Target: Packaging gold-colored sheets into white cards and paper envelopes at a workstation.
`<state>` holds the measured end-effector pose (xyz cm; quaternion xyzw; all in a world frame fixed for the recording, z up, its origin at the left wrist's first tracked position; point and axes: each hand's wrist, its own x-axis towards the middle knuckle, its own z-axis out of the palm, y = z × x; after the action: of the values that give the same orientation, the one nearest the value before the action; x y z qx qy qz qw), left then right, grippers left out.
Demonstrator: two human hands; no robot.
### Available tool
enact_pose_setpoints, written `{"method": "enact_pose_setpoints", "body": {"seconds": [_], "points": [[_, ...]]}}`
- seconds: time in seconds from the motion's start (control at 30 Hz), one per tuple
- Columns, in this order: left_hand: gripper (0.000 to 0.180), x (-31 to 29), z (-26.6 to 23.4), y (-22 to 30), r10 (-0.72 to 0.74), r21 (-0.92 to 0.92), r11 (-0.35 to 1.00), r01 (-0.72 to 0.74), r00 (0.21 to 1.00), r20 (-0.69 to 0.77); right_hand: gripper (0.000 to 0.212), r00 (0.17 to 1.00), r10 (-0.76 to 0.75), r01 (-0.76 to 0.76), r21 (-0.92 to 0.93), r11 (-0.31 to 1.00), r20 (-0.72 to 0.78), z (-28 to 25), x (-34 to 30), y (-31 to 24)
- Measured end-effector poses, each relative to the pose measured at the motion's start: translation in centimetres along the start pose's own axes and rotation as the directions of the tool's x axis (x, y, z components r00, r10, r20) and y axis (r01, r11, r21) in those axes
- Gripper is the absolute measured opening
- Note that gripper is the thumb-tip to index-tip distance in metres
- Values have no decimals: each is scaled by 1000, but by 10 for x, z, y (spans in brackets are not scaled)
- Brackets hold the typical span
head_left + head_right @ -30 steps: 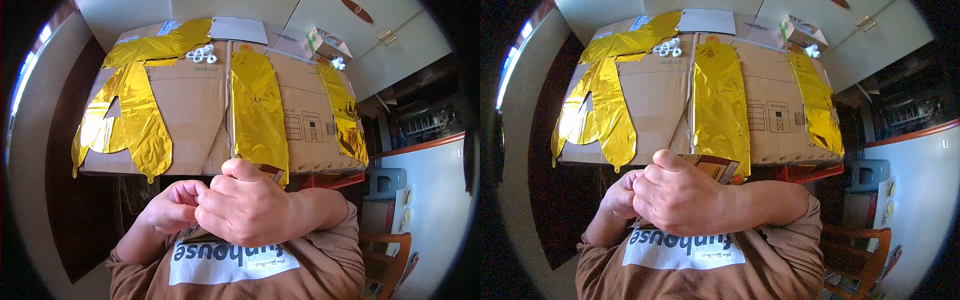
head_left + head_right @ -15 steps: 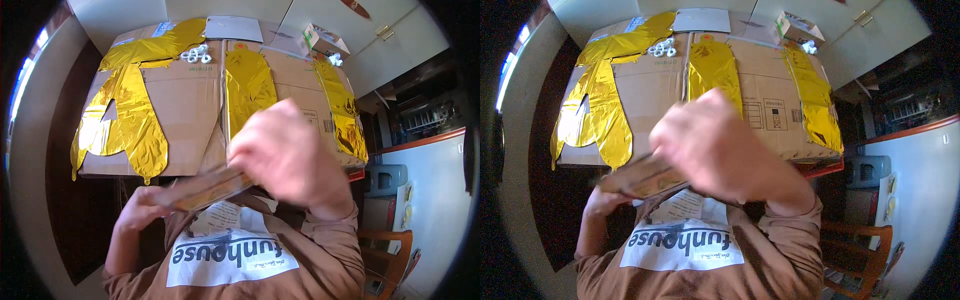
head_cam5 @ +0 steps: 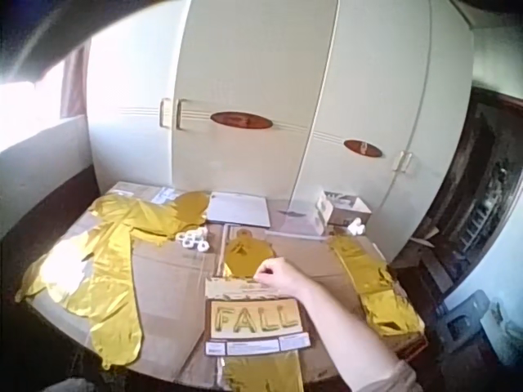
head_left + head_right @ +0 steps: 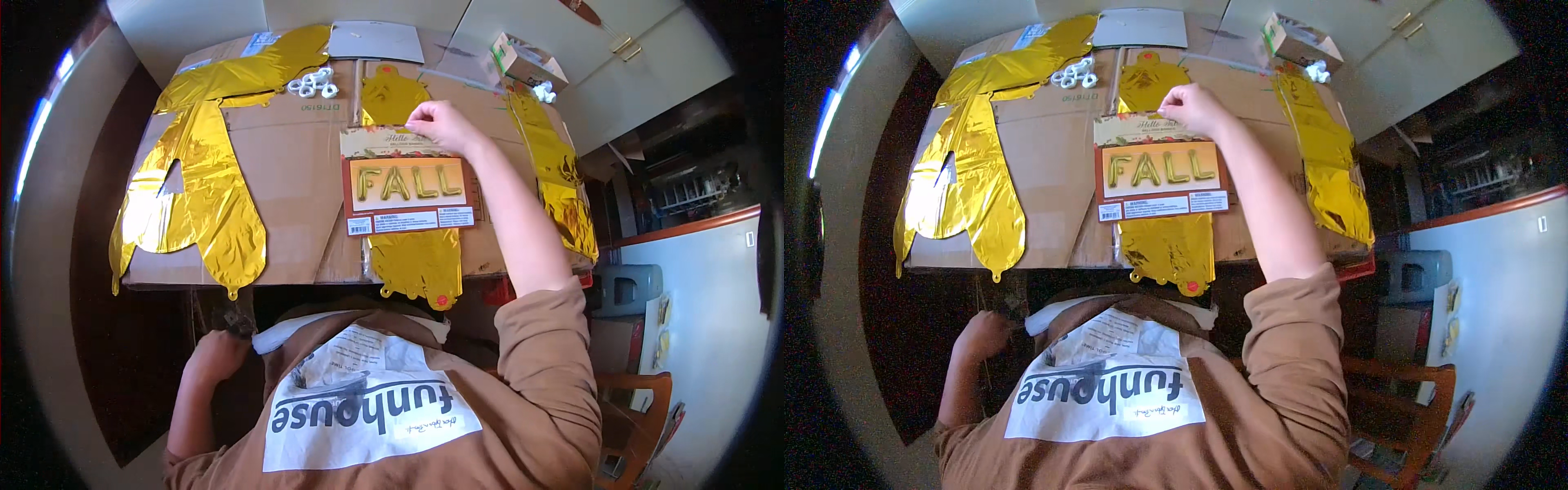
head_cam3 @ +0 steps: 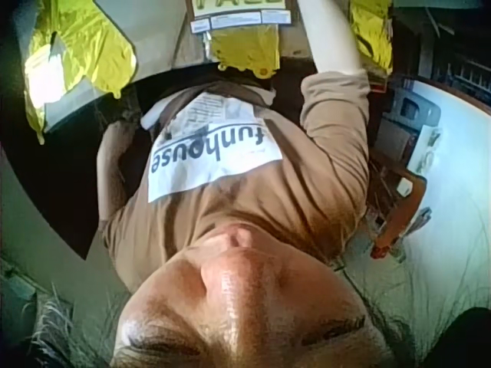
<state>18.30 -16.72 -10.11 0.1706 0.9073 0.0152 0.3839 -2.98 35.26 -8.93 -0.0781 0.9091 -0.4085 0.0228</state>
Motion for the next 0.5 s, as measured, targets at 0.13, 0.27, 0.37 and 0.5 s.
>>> {"method": "enact_pose_setpoints", "body": {"seconds": [0.13, 0.27, 0.37, 0.5], "points": [[13, -1, -78, 103, 399, -394, 714, -579, 799, -450, 23, 962, -184, 82, -429, 900, -202, 13, -27, -22], [24, 57, -118, 169, 498, 8, 679, -734, 453, -740, 25, 773, -416, 80, -577, 813, -479, 8, -87, -51], [32, 103, -131, 189, 603, 247, 649, -719, 288, -744, 27, 821, 28, -180, -212, 961, -571, 16, -175, -78], [39, 149, -127, 189, 715, 320, 563, -762, 255, -651, 38, 792, 391, -480, -82, 873, -469, 54, -278, -80]]}}
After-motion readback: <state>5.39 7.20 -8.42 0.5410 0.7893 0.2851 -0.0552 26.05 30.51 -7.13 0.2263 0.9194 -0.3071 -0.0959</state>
